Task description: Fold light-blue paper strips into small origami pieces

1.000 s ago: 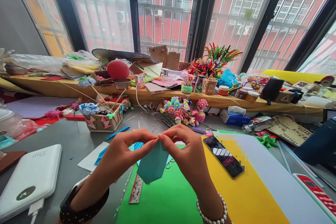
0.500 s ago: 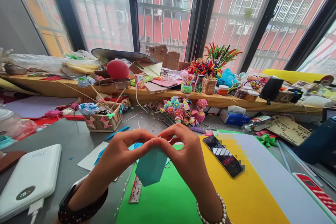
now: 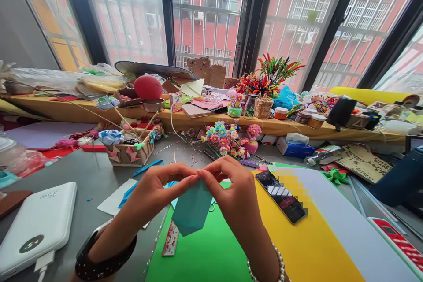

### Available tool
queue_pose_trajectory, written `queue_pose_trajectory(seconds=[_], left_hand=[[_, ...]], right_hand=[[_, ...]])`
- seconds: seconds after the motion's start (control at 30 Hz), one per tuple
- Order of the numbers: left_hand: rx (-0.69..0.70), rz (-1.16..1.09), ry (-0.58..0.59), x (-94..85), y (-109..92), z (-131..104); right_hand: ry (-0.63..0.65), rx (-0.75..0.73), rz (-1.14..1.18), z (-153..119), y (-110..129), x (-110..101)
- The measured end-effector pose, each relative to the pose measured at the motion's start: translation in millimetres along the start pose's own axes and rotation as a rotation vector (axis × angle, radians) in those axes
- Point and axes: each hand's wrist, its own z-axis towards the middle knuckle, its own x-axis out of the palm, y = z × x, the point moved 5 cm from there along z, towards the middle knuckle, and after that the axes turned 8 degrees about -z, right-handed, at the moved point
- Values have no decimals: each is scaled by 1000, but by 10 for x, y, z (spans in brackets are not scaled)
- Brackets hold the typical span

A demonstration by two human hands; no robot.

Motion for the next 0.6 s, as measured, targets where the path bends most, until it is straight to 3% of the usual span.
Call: queue_pose_trajectory(seconds=[0.27,0.43,0.6], left_hand=[[-73,-76,37,0,48,20],[-94,-97,69,2,28,15],[-149,-163,138,33,8,-14]], right_hand=[[23,72,42,5,-59,19],[72,-22,-10,22,-25,37],[12,-70,-41,10,24,24]])
